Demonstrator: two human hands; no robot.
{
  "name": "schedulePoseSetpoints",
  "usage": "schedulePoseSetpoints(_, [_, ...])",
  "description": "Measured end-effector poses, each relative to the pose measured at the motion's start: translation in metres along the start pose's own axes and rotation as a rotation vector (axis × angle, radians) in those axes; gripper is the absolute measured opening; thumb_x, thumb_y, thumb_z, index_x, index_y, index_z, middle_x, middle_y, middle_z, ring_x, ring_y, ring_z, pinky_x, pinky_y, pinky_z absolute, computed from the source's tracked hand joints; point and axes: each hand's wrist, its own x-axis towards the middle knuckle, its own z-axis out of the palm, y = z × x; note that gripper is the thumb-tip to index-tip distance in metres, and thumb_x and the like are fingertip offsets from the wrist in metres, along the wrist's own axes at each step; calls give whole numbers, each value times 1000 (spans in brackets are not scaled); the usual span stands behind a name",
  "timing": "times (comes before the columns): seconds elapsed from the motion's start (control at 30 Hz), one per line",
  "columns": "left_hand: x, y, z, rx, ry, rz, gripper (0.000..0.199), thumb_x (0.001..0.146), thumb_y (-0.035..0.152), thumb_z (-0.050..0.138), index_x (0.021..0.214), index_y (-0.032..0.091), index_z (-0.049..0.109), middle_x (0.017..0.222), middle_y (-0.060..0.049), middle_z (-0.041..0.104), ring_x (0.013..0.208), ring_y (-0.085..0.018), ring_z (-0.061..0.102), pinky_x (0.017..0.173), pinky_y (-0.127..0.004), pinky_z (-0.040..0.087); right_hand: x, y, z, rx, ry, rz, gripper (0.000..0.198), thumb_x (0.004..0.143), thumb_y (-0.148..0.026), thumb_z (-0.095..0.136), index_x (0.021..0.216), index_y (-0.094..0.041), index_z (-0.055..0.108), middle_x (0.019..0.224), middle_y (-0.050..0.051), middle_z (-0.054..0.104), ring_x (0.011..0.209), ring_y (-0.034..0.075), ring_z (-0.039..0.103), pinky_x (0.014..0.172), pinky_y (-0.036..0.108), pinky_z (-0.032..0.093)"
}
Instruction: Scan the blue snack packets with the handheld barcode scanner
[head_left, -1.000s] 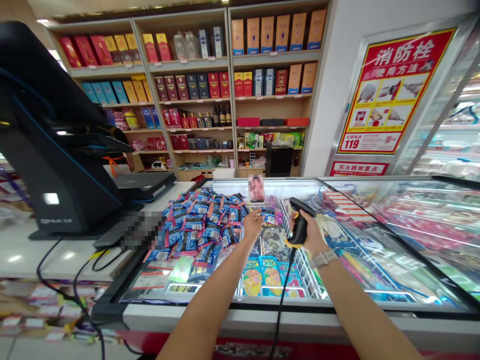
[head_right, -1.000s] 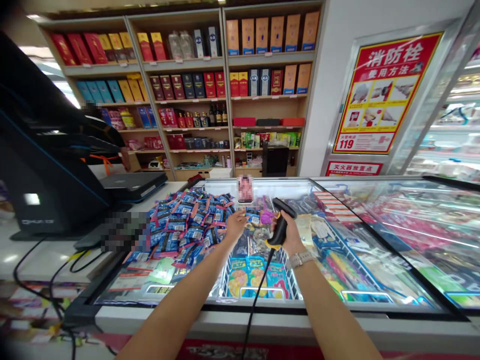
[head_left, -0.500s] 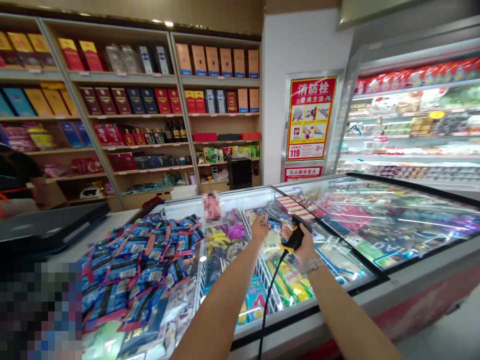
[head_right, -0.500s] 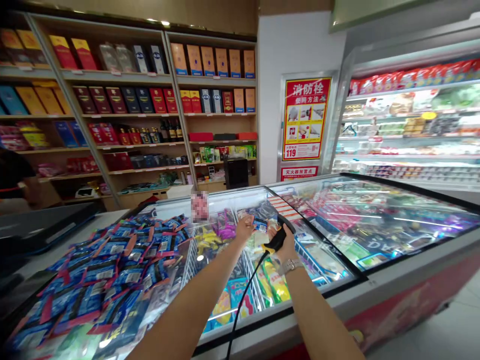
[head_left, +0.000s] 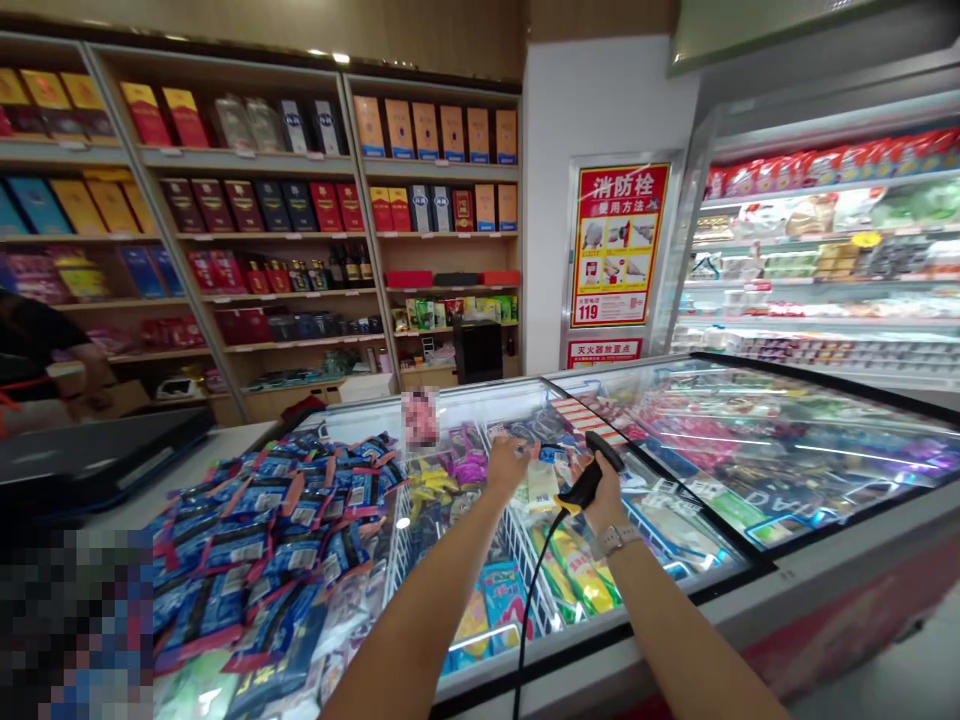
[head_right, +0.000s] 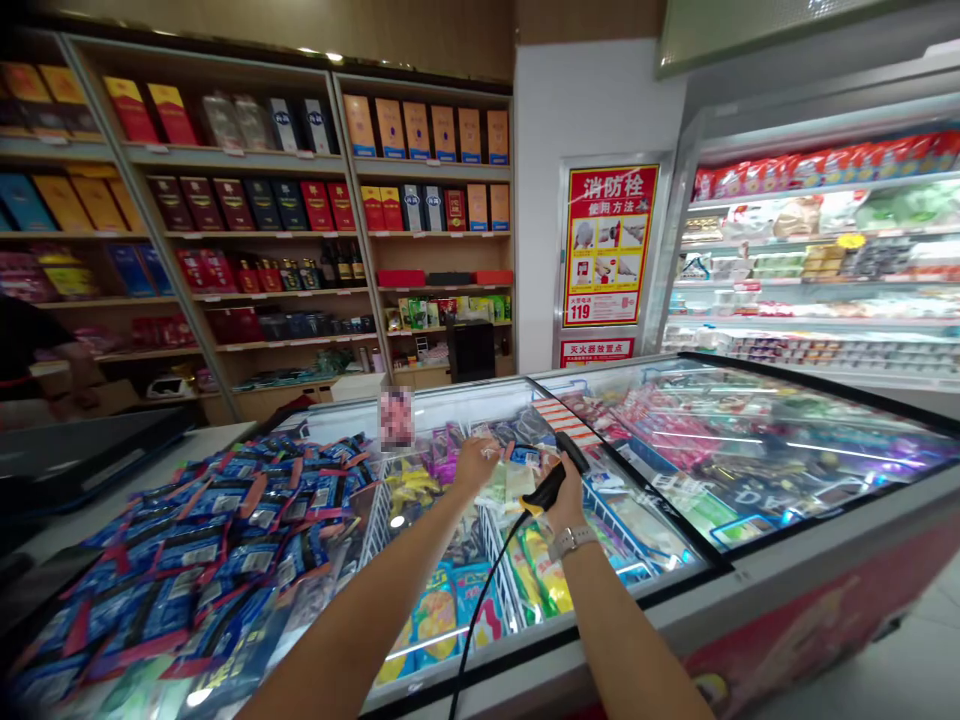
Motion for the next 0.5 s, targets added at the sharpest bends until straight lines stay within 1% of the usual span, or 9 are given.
schedulePoseSetpoints(0.1, [-9, -13, -51, 8, 79, 63, 14, 76, 17, 68, 87, 21, 75, 98, -8, 72, 107, -25, 60, 102, -38, 42, -15, 2, 16, -1, 67, -90, 19, 71, -39, 71, 80, -25, 61, 70, -4, 67, 67, 15, 66, 56, 26, 54])
schedulePoseSetpoints(0.17, [-17, -25, -92, 61, 146, 53, 13, 77, 19, 67, 87, 21, 75, 97, -8, 72, 104, -25, 61, 100, -38, 43, -30, 8, 38, 19, 27, -106, 20, 69, -36, 73, 82, -24, 63, 77, -3, 70, 77, 14, 68, 63, 24, 56])
schedulePoseSetpoints(0.2, [-21, -31, -112, 91, 170, 49, 14, 77, 18, 66, 87, 21, 75, 97, -8, 72, 103, -25, 62, 100, -38, 43, -40, 13, 51, 33, -24, -94, 19, 68, -34, 74, 81, -23, 64, 80, -2, 71, 82, 14, 69, 68, 23, 56])
schedulePoseSetpoints(0.3, [-34, -49, -169, 178, 244, 25, 19, 73, 12, 65, 87, 20, 75, 97, -9, 72, 106, -25, 62, 101, -36, 42, -74, 36, 93, 52, -233, 28, 18, 69, -33, 74, 80, -22, 66, 86, 2, 73, 92, 18, 69, 77, 27, 57])
schedulePoseSetpoints(0.37, [-42, -59, -198, 218, 249, -21, 20, 70, 8, 65, 82, 21, 74, 96, -9, 72, 108, -27, 61, 101, -36, 42, -99, 57, 117, 23, -357, 118, 19, 69, -34, 75, 80, -22, 67, 88, 3, 74, 94, 20, 69, 79, 29, 57])
schedulePoseSetpoints(0.43, [-50, -68, -219, 220, 232, -68, 17, 66, 6, 66, 71, 22, 71, 92, -8, 73, 110, -28, 61, 104, -37, 39, -123, 80, 134, -28, -440, 213, 21, 69, -36, 76, 80, -21, 67, 87, 4, 73, 91, 20, 69, 77, 28, 57])
schedulePoseSetpoints(0.5, [-58, -77, -233, 178, 231, -101, 16, 62, 7, 71, 63, 22, 67, 87, -7, 73, 110, -29, 61, 108, -39, 36, -144, 101, 144, -76, -511, 292, 23, 69, -40, 76, 78, -20, 66, 82, 4, 73, 84, 19, 69, 71, 27, 57])
